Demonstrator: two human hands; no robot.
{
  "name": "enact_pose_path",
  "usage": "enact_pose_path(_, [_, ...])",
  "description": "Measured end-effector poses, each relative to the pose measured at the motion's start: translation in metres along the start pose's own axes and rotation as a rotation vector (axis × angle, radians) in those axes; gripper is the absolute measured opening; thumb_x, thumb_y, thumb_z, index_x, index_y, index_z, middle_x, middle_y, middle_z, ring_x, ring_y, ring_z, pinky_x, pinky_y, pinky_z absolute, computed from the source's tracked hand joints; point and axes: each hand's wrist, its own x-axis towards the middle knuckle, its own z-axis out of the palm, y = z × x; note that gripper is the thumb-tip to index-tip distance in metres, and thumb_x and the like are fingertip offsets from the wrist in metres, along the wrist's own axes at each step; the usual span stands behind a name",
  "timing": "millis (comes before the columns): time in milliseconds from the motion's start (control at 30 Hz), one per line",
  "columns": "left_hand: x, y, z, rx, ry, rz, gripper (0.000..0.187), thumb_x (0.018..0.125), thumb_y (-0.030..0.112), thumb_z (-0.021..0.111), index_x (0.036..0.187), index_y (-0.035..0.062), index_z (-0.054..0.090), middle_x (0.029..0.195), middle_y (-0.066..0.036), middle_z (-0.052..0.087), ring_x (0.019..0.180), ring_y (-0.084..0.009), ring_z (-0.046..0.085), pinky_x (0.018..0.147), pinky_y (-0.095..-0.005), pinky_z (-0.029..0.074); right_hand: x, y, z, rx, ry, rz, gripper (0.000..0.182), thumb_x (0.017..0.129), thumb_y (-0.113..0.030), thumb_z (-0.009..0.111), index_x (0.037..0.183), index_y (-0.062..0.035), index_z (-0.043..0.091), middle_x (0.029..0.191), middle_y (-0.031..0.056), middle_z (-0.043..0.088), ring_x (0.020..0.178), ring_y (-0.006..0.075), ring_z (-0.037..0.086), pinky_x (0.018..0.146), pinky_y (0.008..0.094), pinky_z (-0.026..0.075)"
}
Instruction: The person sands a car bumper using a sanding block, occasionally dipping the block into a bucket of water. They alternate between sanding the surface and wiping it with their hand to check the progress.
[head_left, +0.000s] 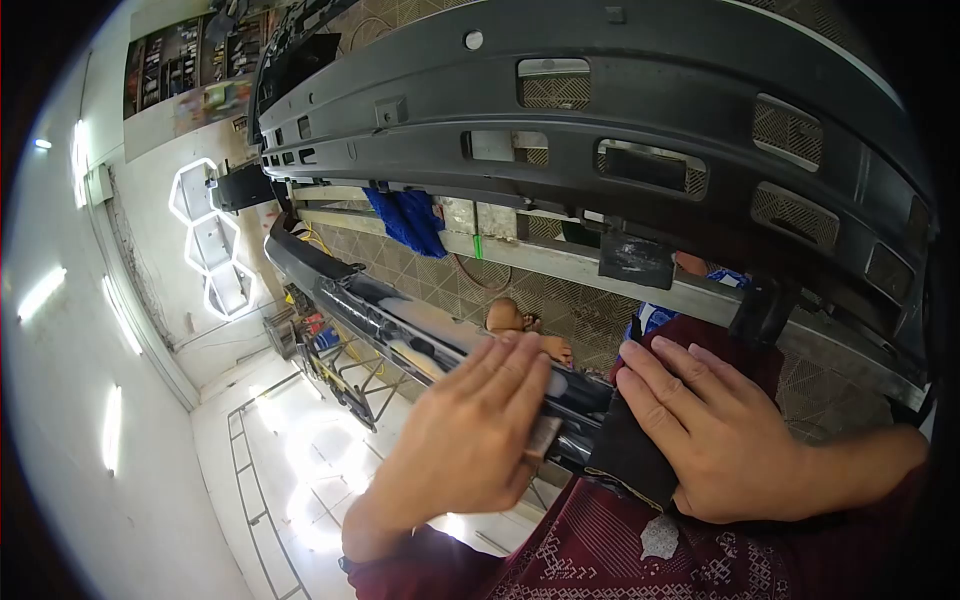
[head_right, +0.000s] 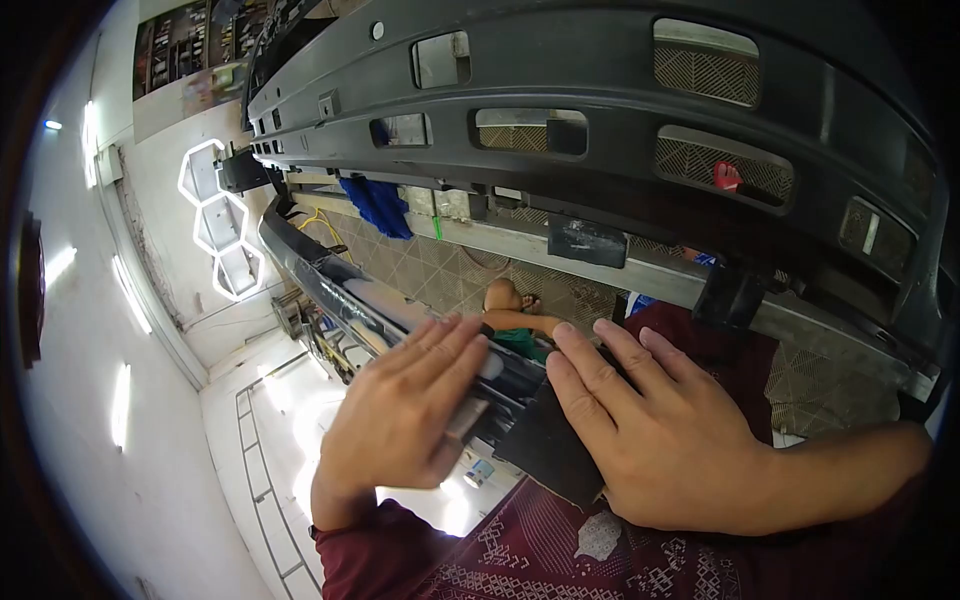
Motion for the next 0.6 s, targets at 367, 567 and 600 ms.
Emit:
enact_pose_path(367, [-0.009, 0.02, 0.01, -0.398, -0.038, 0.363, 0.054, 0.075, 0.026, 0.076, 0.12, -0.0044, 0.074, 0.143, -0.031, 0.065, 0.141, -0.0536, 0.058, 0.122, -0.0681, 0.04, 0.003, -0.001, 0.003, -0.008, 0.029, 0.012, 0.077, 0.077, -0.023, 0.068, 0.145, 0.0125, 0.059, 0.156, 0.0313, 0.055, 0.134, 0.0485, 0.063, 0.109, 0.0603, 0.054])
enact_pose_path(567, [-0.021, 0.011, 0.002, -0.399, -0.015, 0.392, 0.045, 0.082, 0.027, 0.073, 0.119, 0.0014, 0.076, 0.137, -0.026, 0.07, 0.143, -0.0473, 0.06, 0.122, -0.0676, 0.041, 0.004, 0.0, 0.0, 0.016, 0.008, 0.011, 0.077, 0.079, -0.024, 0.066, 0.146, 0.0127, 0.058, 0.156, 0.0319, 0.056, 0.134, 0.0489, 0.063, 0.109, 0.0608, 0.054])
enact_pose_path(600, [-0.024, 0.007, -0.002, -0.377, -0.007, 0.364, 0.043, 0.085, 0.025, 0.071, 0.12, 0.002, 0.076, 0.137, -0.024, 0.071, 0.142, -0.0447, 0.061, 0.121, -0.0664, 0.042, 0.003, 0.0, 0.0, 0.022, -0.046, 0.017, 0.098, 0.064, -0.026, 0.078, 0.15, 0.0125, 0.054, 0.16, 0.0327, 0.05, 0.141, 0.0504, 0.056, 0.115, 0.0619, 0.048])
